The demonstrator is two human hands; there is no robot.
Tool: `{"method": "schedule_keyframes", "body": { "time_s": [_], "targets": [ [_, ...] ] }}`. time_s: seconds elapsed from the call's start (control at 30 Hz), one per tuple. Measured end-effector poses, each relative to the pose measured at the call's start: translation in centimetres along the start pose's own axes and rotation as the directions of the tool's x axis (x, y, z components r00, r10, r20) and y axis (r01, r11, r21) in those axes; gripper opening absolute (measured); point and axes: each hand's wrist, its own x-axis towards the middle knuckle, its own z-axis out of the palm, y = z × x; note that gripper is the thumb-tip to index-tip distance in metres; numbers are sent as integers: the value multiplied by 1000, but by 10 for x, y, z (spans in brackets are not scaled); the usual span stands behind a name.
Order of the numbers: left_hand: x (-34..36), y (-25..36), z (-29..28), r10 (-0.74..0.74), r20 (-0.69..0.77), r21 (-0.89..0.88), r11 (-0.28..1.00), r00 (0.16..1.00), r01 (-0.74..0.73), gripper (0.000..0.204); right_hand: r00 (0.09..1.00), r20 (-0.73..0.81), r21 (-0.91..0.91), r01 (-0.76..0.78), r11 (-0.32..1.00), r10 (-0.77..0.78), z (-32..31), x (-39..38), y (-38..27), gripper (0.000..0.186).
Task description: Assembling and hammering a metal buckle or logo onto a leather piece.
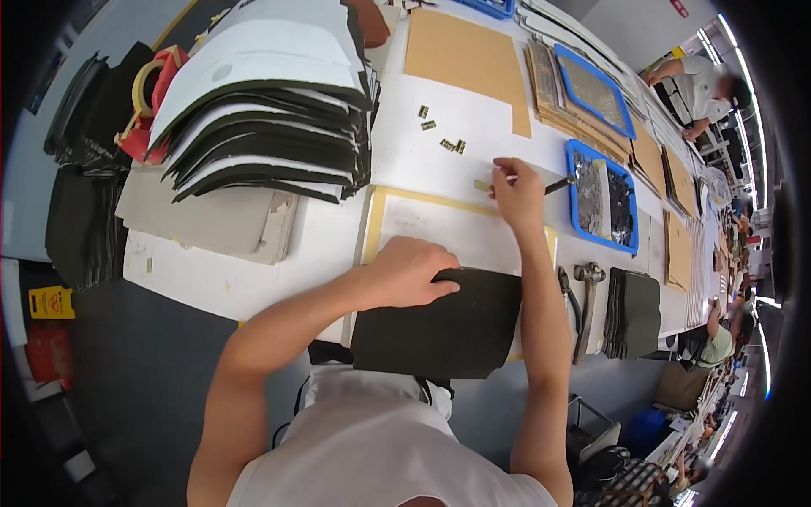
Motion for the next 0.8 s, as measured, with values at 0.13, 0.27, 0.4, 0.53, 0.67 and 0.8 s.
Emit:
{"method": "schedule_keyframes", "body": {
  "time_s": [0.13, 0.27, 0.4, 0.53, 0.67, 0.8],
  "targets": [
    [-2, 1, -4, 6, 20, 13, 1000, 1000, -7, 23, 997, 30, -151, 79, 985, -76, -7, 9, -5, 27],
    [-3, -1, -1, 31, -14, -6, 1000, 999, -31, 23, 980, 167, -237, 143, 961, -105, -13, 3, -17, 28],
    [-2, 1, -1, 27, -4, 5, 1000, 1000, -27, 22, 952, 306, -311, 97, 945, 3, -10, 3, -16, 28],
    [-1, 0, -1, 26, -25, -23, 999, 999, -26, 22, 941, 338, -277, 63, 959, 36, -16, -5, -17, 25],
    [-2, -6, -10, -76, -61, 17, 997, 995, 77, 17, 977, 202, -13, 65, 998, -61, -25, -32, -21, 20],
    [1, -7, -19, -75, -167, 81, 993, 983, 89, 18, 955, 295, 322, -134, 937, 35, -50, -91, -45, 14]
  ]
}}
